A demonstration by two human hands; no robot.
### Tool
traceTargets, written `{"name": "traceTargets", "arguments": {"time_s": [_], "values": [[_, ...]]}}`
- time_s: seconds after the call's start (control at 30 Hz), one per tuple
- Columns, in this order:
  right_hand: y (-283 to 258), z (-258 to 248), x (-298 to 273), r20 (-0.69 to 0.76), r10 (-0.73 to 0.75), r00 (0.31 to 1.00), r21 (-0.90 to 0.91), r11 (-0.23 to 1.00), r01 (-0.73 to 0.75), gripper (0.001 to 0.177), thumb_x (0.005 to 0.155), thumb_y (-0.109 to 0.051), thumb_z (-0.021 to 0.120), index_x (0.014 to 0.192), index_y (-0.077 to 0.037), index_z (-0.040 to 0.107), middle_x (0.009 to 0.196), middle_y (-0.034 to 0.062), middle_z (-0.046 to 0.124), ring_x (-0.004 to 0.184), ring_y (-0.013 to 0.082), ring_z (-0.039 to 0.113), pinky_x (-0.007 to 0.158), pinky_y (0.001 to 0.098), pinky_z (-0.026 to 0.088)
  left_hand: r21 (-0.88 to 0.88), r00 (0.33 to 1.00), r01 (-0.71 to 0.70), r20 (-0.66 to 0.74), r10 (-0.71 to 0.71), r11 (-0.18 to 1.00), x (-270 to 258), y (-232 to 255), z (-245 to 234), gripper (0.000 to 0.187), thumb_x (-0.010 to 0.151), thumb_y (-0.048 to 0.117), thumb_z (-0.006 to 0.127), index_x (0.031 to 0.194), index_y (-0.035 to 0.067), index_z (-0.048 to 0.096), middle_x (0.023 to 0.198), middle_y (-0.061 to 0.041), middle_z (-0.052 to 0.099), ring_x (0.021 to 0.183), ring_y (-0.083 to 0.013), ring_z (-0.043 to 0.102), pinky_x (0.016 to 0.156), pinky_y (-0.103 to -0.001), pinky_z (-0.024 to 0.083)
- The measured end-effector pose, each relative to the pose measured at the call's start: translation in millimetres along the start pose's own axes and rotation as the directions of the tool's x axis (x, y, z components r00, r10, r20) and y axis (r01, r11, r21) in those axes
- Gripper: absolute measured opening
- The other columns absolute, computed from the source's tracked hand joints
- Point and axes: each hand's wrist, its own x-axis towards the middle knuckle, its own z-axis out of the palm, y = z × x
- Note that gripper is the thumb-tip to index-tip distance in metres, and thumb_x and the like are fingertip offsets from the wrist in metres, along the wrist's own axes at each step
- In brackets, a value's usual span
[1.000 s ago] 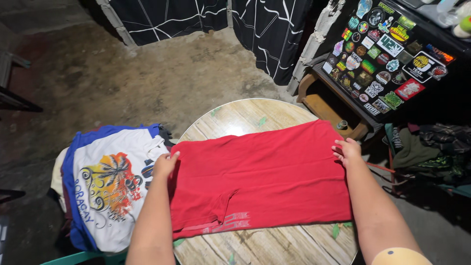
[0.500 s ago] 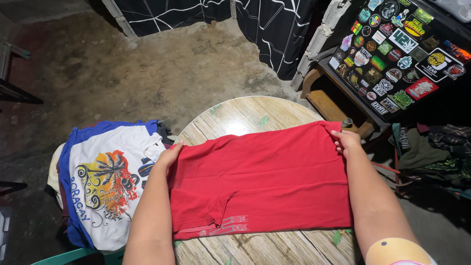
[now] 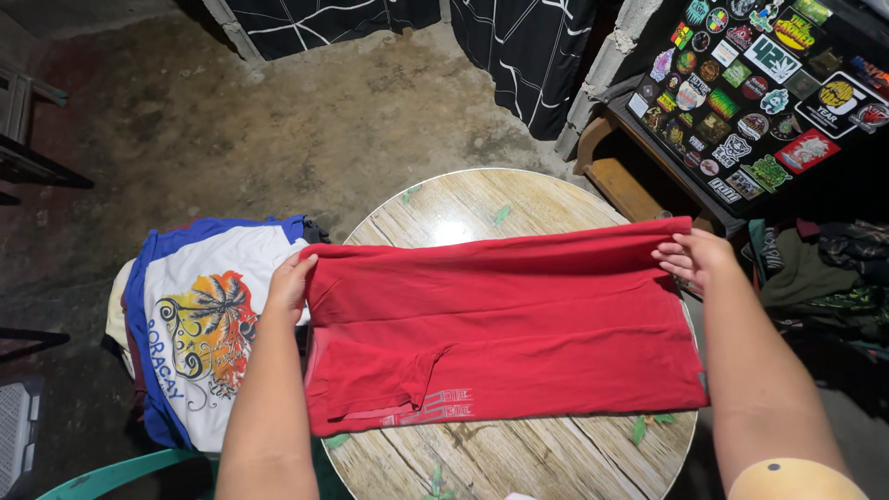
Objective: The person folds several t-shirts one by one on a round table. They smooth and align each shirt, fold the sides and bottom up, and place the folded shirts in a neat stack. The shirts include red, white, blue, and maroon colors.
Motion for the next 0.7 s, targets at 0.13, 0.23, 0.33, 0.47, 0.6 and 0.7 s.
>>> {"name": "traceTargets", "arguments": {"time_s": [0.13,0.23,0.33,0.47,0.6,0.7], "values": [[2.2,-5.0,-28.9,0.15,-0.009,0.989,0.141,0.99,-0.012,0.034,0.102,-0.018,0.047,0.13,-0.003,0.059,0.127,0.0173,0.07,0.117,0.039,0.068,0.097,0.0549,0.056,0.012,1.0,-0.008,0.019,0.008,1.0,-8.0,3.9,-3.7,0.023,0.094,0.012,0.063,0.114,0.005,0.073,0.105,-0.005,0.076,0.093,-0.0149,0.071,0.084,-0.028,0.055],[2.4,-10.9,-51.0,0.151,-0.051,0.987,0.289,0.957,0.006,0.035,0.101,-0.025,0.045,0.126,-0.003,0.058,0.132,0.019,0.068,0.125,0.0412,0.063,0.101,0.0591,0.052,0.072,0.996,-0.082,0.042,0.08,0.994,-11.7,1.2,-10.5,0.021,0.096,0.009,0.067,0.115,0.001,0.074,0.101,-0.007,0.072,0.087,-0.0151,0.064,0.076,-0.03,0.048],[13.9,-32.2,-74.9,0.048,-0.059,0.997,0.278,0.959,0.043,0.042,0.106,-0.045,0.054,0.124,-0.007,0.061,0.129,0.0187,0.067,0.118,0.0392,0.065,0.099,0.0556,0.051,0.169,0.986,-0.15,0.103,0.134,0.974,-30.5,-13.3,-38.5,0.021,0.092,0.009,0.068,0.11,0.001,0.074,0.099,-0.004,0.073,0.088,-0.0111,0.065,0.079,-0.027,0.05],[53.5,-62.2,-97.8,0.119,-0.086,0.989,0.154,0.986,0.067,0.022,0.101,-0.022,0.062,0.115,-0.005,0.061,0.114,0.0158,0.069,0.101,0.0307,0.069,0.093,0.0567,0.056,0.474,0.992,-0.124,0.046,0.116,0.872,-87.8,-62.6,-93.5,0.026,0.088,0.013,0.071,0.111,0.002,0.077,0.097,-0.007,0.076,0.086,-0.0116,0.066,0.08,-0.027,0.052],[101.9,-70.7,-111.8,0.094,0.033,0.995,0.037,0.999,-0.037,0.017,0.092,-0.01,0.066,0.107,-0.004,0.061,0.099,0.0135,0.07,0.092,0.0282,0.072,0.087,0.0538,0.062,0.48,0.998,-0.01,0.061,-0.022,0.877,-142.9,-126.9,-102.4,0.03,0.082,0.007,0.076,0.112,0.002,0.079,0.096,-0.009,0.076,0.087,-0.0172,0.067,0.08,-0.031,0.054],[117.0,-60.1,-111.2,0.005,-0.033,0.999,-0.071,0.997,0.033,0.025,0.092,-0.005,0.072,0.112,-0.003,0.058,0.099,0.0079,0.067,0.09,0.0219,0.067,0.078,0.0521,0.06,0.551,0.984,-0.124,0.177,0.03,0.825,-164.6,-144.8,-78.8,0.031,0.081,0.011,0.079,0.111,0.004,0.076,0.102,-0.005,0.078,0.094,-0.0139,0.071,0.084,-0.03,0.057]]}}
